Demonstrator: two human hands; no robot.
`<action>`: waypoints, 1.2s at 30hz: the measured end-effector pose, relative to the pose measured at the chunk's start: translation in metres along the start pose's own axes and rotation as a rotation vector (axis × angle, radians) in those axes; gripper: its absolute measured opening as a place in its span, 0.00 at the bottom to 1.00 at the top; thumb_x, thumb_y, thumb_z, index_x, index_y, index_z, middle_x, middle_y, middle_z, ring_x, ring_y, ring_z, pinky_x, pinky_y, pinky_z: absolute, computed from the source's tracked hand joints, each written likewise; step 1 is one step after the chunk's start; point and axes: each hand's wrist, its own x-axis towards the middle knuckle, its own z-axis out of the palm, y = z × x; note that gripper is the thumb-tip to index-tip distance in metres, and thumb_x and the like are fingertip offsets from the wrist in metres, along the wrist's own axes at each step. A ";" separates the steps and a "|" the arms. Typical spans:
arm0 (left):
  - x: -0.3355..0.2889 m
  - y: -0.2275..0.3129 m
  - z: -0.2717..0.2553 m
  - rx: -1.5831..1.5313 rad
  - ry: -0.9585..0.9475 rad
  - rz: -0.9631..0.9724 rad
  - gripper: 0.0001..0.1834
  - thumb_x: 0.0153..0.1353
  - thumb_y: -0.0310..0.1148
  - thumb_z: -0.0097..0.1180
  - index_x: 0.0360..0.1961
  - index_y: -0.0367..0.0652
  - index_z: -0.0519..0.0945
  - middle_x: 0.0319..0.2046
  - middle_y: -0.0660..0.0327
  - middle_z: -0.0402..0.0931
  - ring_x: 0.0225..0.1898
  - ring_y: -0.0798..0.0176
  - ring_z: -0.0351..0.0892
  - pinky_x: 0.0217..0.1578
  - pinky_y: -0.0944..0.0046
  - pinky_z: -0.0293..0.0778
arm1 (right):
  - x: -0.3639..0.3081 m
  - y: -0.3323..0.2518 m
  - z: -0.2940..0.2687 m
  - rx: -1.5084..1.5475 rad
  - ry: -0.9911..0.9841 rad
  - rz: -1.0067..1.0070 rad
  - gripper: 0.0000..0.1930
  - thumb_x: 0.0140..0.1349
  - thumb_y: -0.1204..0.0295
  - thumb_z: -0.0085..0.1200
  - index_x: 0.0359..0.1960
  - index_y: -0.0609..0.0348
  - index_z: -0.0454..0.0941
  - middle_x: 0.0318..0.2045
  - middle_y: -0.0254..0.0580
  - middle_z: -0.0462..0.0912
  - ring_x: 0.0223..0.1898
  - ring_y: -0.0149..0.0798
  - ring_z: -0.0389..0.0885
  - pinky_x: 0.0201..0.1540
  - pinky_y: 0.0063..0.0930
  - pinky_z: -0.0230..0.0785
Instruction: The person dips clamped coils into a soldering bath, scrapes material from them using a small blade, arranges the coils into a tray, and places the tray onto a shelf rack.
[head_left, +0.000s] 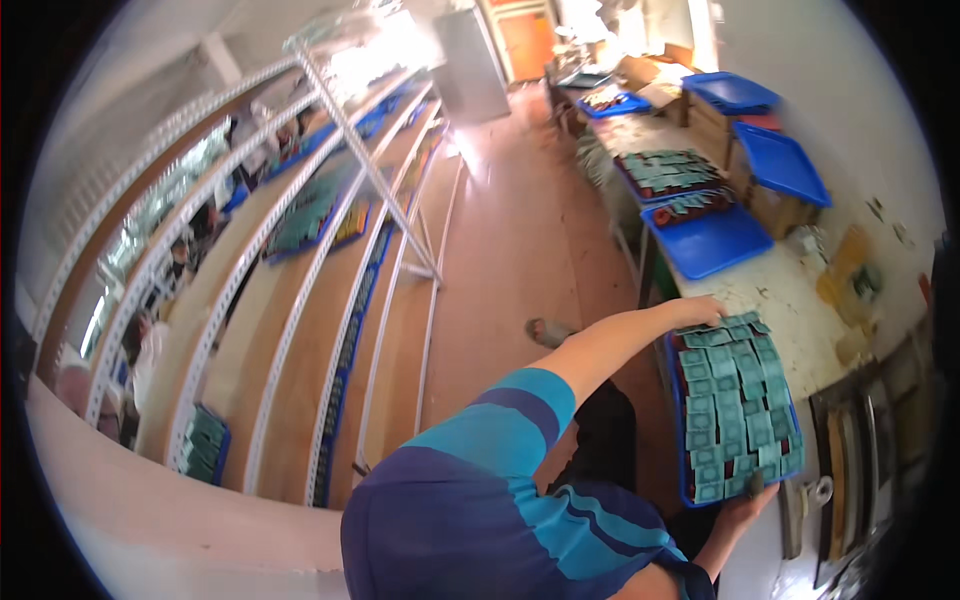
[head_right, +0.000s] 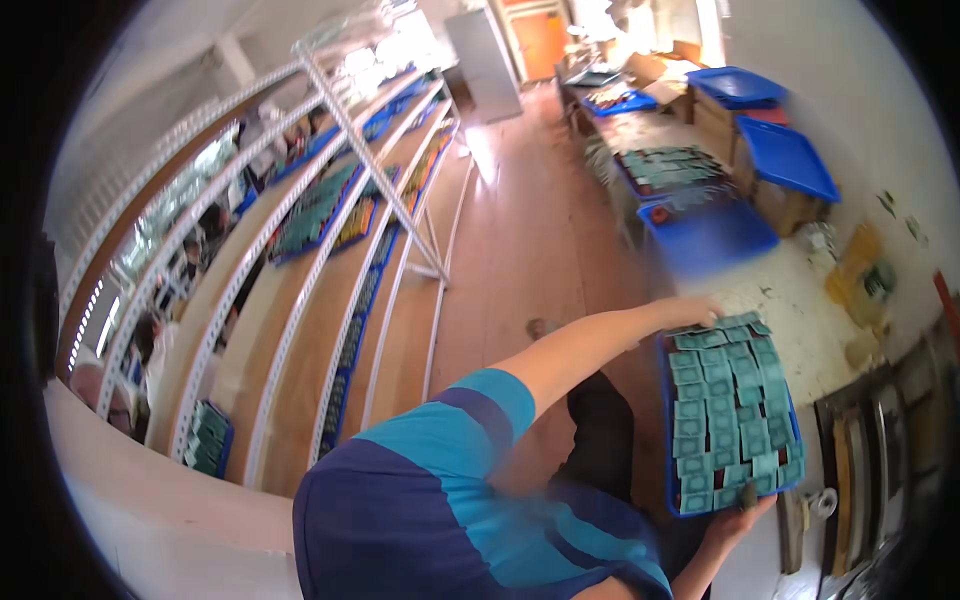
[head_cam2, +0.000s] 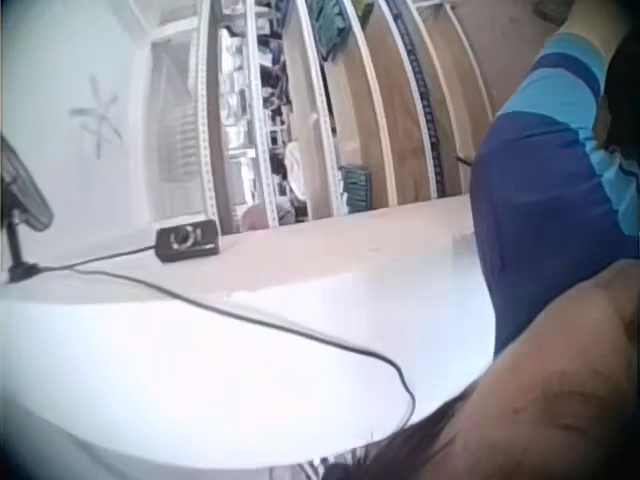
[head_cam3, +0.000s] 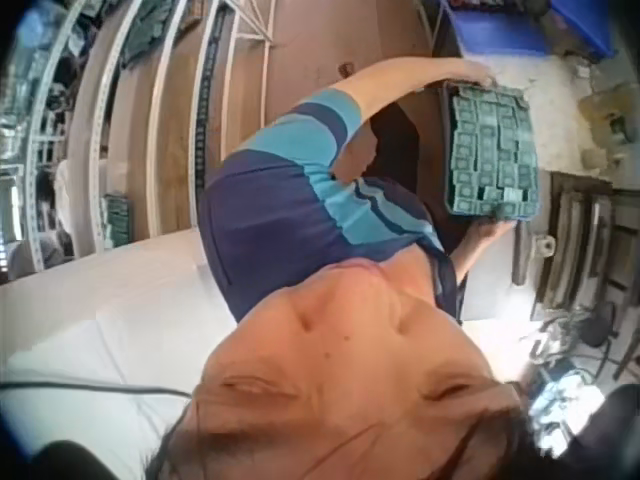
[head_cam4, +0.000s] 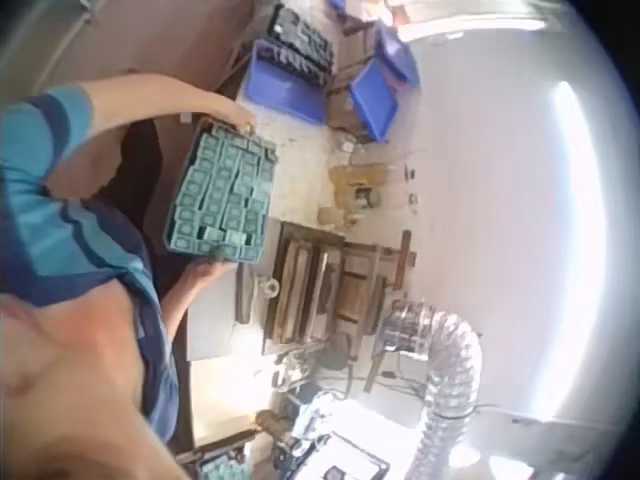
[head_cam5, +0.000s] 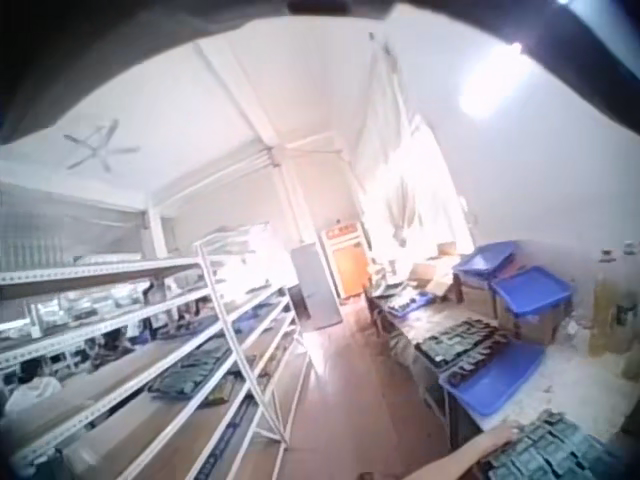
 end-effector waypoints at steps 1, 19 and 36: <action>0.002 -0.004 -0.017 -0.019 0.039 -0.012 0.30 0.44 0.34 0.55 0.52 0.39 0.84 0.46 0.46 0.85 0.48 0.50 0.82 0.50 0.52 0.76 | 0.002 0.006 0.009 0.026 -0.017 0.010 0.33 0.69 0.67 0.52 0.73 0.63 0.57 0.72 0.52 0.63 0.70 0.49 0.65 0.72 0.47 0.60; -0.011 -0.009 -0.005 0.107 -0.002 -0.096 0.21 0.64 0.30 0.41 0.56 0.43 0.78 0.52 0.44 0.81 0.57 0.41 0.78 0.58 0.45 0.71 | 0.002 0.007 0.012 0.006 0.095 0.041 0.33 0.69 0.67 0.52 0.73 0.61 0.59 0.70 0.52 0.67 0.67 0.52 0.70 0.68 0.52 0.66; -0.193 -0.009 0.015 -0.187 0.546 -0.307 0.16 0.62 0.30 0.47 0.48 0.38 0.80 0.45 0.44 0.83 0.53 0.41 0.80 0.53 0.49 0.74 | 0.046 0.009 0.006 -0.137 0.037 0.254 0.36 0.63 0.60 0.45 0.73 0.62 0.61 0.66 0.53 0.72 0.63 0.52 0.75 0.65 0.49 0.69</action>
